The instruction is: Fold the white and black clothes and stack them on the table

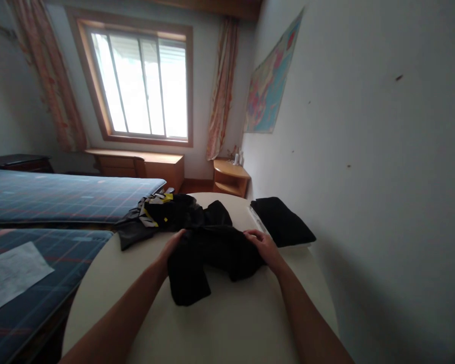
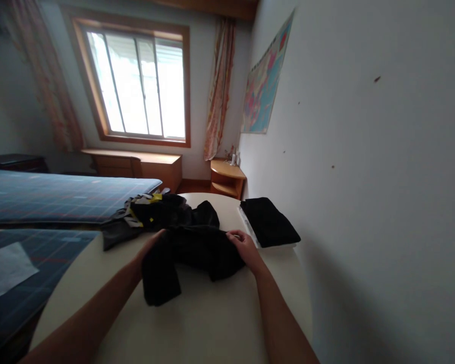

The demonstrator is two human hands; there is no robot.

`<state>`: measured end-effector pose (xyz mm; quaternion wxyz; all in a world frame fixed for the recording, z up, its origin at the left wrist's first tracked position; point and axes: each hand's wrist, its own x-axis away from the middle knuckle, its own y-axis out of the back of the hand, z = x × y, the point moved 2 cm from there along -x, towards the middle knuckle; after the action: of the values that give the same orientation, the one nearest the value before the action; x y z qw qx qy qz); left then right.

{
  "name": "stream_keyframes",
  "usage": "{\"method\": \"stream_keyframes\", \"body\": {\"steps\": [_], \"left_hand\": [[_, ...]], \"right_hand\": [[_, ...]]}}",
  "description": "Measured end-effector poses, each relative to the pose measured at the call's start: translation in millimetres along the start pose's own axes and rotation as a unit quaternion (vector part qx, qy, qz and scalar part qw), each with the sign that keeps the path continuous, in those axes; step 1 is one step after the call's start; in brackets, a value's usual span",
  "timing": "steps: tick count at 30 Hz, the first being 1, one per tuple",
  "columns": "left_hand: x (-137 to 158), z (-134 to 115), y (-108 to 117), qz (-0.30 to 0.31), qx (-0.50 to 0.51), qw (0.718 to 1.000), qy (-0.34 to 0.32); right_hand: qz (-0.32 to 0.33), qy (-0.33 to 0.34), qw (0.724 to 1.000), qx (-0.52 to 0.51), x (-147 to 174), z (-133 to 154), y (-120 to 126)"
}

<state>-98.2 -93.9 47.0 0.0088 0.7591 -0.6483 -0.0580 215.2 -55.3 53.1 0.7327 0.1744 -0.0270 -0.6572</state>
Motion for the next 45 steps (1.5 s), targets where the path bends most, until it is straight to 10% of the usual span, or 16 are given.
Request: {"method": "stream_keyframes", "body": {"steps": [5, 10, 18, 21, 28, 37, 42, 45], "left_hand": [[-3.8, 3.6, -1.5, 0.012, 0.07, 0.991, 0.112], [4.6, 10.4, -18.9, 0.049, -0.106, 0.993, -0.027], [43.4, -7.1, -35.0, 0.137, -0.478, 0.858, -0.124], [46.2, -22.4, -31.8, 0.14, -0.439, 0.882, -0.098], [12.0, -15.1, -11.7, 0.071, -0.222, 0.968, -0.096], [16.0, 5.7, -14.0, 0.158, -0.393, 0.896, -0.136], [27.4, -15.6, -12.0, 0.228, -0.244, 0.939, -0.087], [19.4, -21.7, -0.6, 0.154, -0.133, 0.977, -0.059]], "right_hand": [[0.018, 0.046, 0.988, 0.147, 6.3, 5.8, -6.4], [0.153, 0.075, 0.949, 0.264, 22.6, 4.7, -22.7], [0.216, 0.079, 0.937, 0.264, 28.4, 22.3, -23.8], [0.225, 0.08, 0.957, 0.164, 28.2, 33.7, -14.8], [0.027, 0.077, 0.992, 0.093, 17.9, 19.7, -7.1], [0.147, 0.075, 0.966, 0.201, 21.1, 6.2, -32.5], [0.236, 0.086, 0.962, 0.107, 31.8, 33.5, -18.9], [0.195, 0.063, 0.977, 0.062, 28.0, 36.3, -8.6]]}}
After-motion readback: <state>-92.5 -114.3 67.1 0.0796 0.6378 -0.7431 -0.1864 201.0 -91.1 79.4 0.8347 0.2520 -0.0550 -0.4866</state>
